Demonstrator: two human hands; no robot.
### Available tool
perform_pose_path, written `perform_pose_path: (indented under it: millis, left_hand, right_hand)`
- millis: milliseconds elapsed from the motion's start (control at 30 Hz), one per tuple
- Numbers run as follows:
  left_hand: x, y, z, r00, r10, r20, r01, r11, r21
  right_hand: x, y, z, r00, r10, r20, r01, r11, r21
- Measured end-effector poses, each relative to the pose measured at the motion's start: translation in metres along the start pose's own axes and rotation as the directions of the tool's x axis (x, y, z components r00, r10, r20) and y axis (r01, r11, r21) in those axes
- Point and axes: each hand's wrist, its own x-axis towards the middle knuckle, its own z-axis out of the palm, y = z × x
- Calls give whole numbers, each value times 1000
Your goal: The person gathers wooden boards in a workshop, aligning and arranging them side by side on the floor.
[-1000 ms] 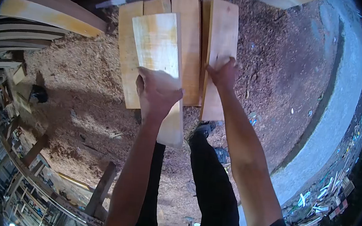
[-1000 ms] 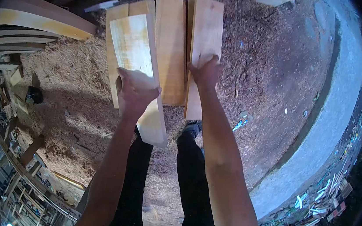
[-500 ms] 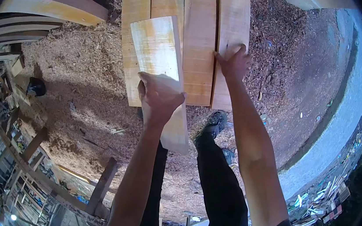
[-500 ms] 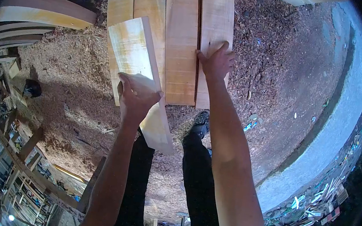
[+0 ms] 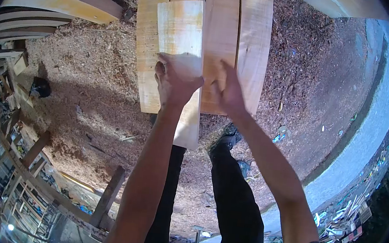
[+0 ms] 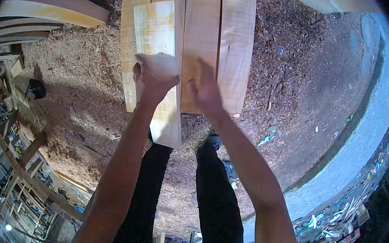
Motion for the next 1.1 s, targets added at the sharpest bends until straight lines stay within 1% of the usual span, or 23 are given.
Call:
perform_pose_path:
  millis: [33,100,133,200,233,300,333,367,433,467,500,567,600,667,700,767,800,833,900,933,967,1000,1100]
  left_hand:
    - [3,4,-3,1000,-2,2,2,1000,-1]
    - [9,11,-8,992,-113,55,113,993,-13]
    - [11,11,-9,992,-116,53,117,993,-15]
    - [12,10,-10,982,-183,40,182,983,15]
    - [11,9,-11,982,-185,38,184,983,17]
    - [8,8,-11,961,-277,22,277,961,28]
    - [6,7,-11,960,-278,18,278,960,29]
    - [4,8,-10,949,-316,3,316,949,23]
    - [5,9,-12,935,-354,-15,354,935,13]
    - [9,9,-14,918,-396,-19,397,918,17]
    - [13,10,-18,898,-440,-20,441,897,22]
    - [28,8,-27,896,-445,-14,445,895,15]
    - [37,8,-33,894,-449,-3,449,893,14]
    - [54,5,-42,904,-428,-18,428,903,41]
    - [64,1,-44,916,-399,-28,400,914,69]
    - [83,-9,-44,928,-369,-59,373,924,84]
    - [92,-12,-44,936,-347,-51,351,930,106]
    - [101,-16,-44,945,-326,-40,328,936,127]
    - [115,-20,-50,951,-308,-23,308,945,110]
    - [121,-19,-53,947,-320,26,314,939,137]
    - [126,-18,-57,939,-336,74,321,933,163]
    - [131,-22,-56,944,-320,82,302,936,181]
    - [142,-31,-48,955,-280,96,257,944,205]
  right_hand:
    - [-17,-8,14,999,-4,34,0,994,111]
    - [-45,-26,34,997,20,74,-33,985,168]
    - [-56,-40,40,997,18,78,-31,985,167]
    - [-73,-63,50,958,209,195,-205,978,-38]
    - [-79,-69,58,958,208,197,-205,978,-36]
    - [-81,-79,72,974,224,44,-208,949,-237]
    - [-79,-84,79,957,290,9,-276,919,-281]
    - [-73,-88,86,959,283,10,-269,921,-280]
    - [-65,-86,103,913,397,-94,-402,834,-378]
    - [-60,-83,113,888,448,-107,-448,787,-423]
    - [-51,-86,117,890,444,-104,-444,790,-423]
    - [-34,-91,124,858,497,-128,-501,756,-421]
    - [-23,-98,128,859,497,-123,-498,758,-420]
    - [2,-110,137,810,576,-110,-565,717,-409]
    - [9,-106,151,810,575,-111,-565,717,-408]
    - [21,-95,183,862,353,-363,-506,586,-633]
    - [29,-95,192,862,282,-421,-507,487,-711]
    - [36,-95,201,863,281,-419,-505,490,-711]
    - [50,-97,214,824,307,-475,-565,408,-717]
    - [56,-99,219,824,306,-478,-566,408,-716]
    - [62,-101,223,805,365,-469,-591,408,-696]
    - [66,-100,229,782,422,-458,-615,407,-675]
    - [77,-96,240,799,391,-456,-596,420,-684]
